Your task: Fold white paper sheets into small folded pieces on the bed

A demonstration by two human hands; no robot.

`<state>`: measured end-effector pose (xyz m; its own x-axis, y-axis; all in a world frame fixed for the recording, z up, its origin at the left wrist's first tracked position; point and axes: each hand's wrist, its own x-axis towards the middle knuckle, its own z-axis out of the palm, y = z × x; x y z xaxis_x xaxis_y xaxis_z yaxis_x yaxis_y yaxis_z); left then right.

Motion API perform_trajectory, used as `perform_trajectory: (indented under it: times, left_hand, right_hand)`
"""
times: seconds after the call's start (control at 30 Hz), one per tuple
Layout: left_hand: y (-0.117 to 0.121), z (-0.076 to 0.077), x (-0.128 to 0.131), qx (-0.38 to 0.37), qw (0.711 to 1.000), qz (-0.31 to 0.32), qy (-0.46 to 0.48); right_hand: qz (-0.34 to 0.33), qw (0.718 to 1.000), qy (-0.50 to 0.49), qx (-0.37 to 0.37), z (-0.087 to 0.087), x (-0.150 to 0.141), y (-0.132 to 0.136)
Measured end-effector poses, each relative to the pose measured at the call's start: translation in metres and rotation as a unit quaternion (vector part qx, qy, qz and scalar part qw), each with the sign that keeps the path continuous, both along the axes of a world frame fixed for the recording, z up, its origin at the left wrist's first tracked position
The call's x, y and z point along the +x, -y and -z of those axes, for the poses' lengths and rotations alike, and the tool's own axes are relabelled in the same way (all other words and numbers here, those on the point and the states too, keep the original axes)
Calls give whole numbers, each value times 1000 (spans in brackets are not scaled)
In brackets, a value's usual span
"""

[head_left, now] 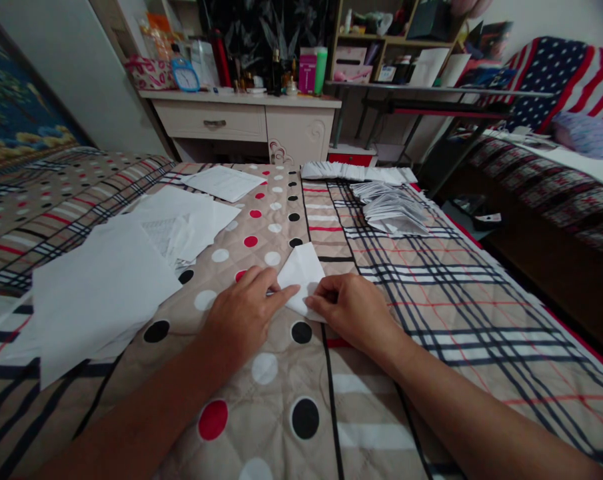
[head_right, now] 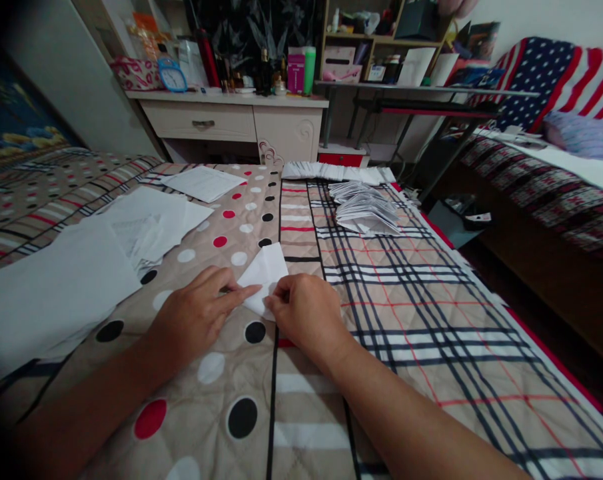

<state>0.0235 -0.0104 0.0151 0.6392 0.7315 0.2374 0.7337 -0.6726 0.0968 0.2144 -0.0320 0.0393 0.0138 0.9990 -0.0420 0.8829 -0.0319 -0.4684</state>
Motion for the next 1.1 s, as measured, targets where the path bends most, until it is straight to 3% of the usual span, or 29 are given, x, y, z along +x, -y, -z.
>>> perform_trajectory:
  times: [0.43, 1.1]
  left_hand:
    - [1, -3, 3, -12, 1000, -16, -18]
    - [-4, 4, -2, 13, 1000, 11, 16]
  right_hand:
    - [3, 1000, 8, 13, 4, -1, -3]
    - [0, 1000, -11, 10, 6, 1, -1]
